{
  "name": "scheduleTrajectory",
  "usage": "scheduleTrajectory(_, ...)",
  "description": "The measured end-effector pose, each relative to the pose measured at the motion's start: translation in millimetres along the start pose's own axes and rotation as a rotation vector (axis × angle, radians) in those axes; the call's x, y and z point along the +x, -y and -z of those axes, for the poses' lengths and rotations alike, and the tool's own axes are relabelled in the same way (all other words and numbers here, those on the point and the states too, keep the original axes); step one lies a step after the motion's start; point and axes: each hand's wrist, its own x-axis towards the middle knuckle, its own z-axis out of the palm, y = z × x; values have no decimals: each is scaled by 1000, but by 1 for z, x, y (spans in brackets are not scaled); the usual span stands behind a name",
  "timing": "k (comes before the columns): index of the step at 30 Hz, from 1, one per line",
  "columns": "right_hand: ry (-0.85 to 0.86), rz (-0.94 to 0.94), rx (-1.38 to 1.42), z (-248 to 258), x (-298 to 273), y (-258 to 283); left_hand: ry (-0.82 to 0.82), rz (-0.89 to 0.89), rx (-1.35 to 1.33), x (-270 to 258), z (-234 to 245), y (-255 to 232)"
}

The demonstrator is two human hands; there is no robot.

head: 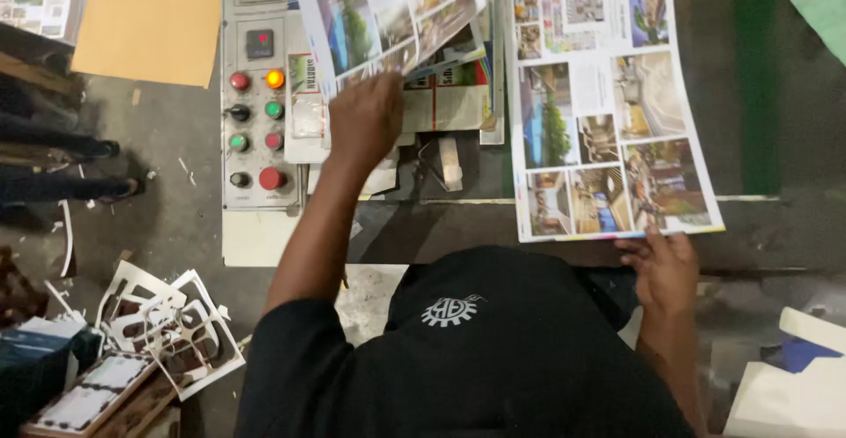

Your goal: The person sorts through a stack of printed papers featuring images of furniture and interiors. They repeatedly pick up sheets from a pile on a table, flip through them, and place them back down, seemingly organizing or checking the contents.

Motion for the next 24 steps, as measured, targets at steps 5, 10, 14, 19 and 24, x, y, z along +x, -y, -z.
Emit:
scheduleTrajectory(5,4,-34,-69,-38,29,9,8,29,-79,-17,-4,-16)
scheduleTrajectory(10,37,-12,-159,-76,78,25,-11,52,-120,-17,-4,-21)
scheduleTrajectory(14,71,-69,-149,-79,95,32,-51,9,-146,-15,-3,-28)
scheduleTrajectory(19,81,-116,-186,-113,52,41,-113,-162,-321,-23,-14,-65)
scheduleTrajectory(24,562,-139,-190,-170,29,48,230,-228,-263,-45,-45,-127)
